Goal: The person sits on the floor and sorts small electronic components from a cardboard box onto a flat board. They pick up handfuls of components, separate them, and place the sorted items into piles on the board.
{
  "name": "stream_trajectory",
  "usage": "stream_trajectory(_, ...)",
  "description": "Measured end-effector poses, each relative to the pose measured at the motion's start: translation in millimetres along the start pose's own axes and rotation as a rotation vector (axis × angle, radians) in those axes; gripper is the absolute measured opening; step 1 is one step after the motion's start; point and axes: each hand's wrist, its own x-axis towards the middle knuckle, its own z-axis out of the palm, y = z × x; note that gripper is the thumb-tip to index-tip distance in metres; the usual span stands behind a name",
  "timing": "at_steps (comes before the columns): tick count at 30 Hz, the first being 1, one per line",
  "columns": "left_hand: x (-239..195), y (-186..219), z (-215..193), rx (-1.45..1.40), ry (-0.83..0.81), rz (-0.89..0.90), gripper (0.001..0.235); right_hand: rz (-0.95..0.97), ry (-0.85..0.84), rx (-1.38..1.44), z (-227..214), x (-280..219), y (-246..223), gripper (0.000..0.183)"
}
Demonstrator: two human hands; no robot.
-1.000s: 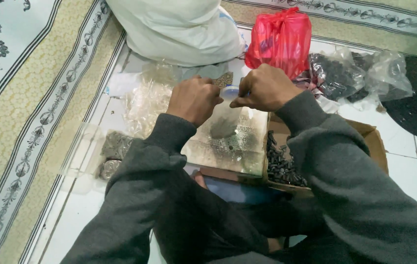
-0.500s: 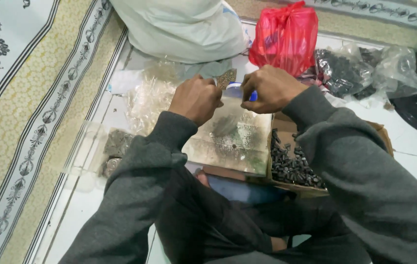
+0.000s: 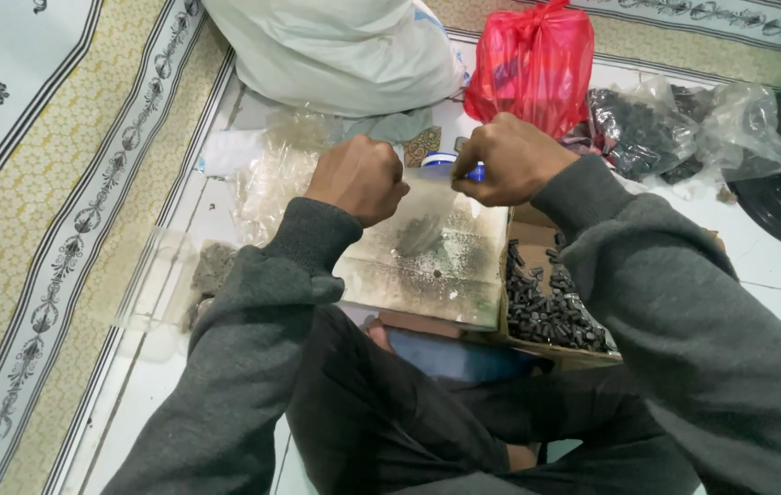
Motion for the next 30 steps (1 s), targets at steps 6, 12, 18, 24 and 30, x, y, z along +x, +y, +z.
stream_trajectory(6,33.6,-19.8,23.7,0.025,0.143,-0.032,0.014,-0.060,0.260,0.081,22.0,12.1,34.8,0.010)
stream_trajectory(12,54.1,-23.9,9.6,0.072,0.288,0.211,0.017,-0.140,0.416,-0.016,-3.9,5.0,31.6,0.013)
stream_trajectory(18,3.4,-19.2,73.4,0.021,0.281,0.379,0.014,-0.132,0.485,0.051,42.5,-50.3,14.3,0.030)
stream_trajectory(24,-87.2,19.5,136.4,-0.229,0.179,0.330,0.012,-0.185,0.375,0.066,151.3,-132.9,17.0,0.011)
stream_trajectory(30,-103.8,35.7,139.3,-0.569,0.214,0.126,0.015,0.078,0.583,0.590,147.0,-157.1,-20.7,0.023)
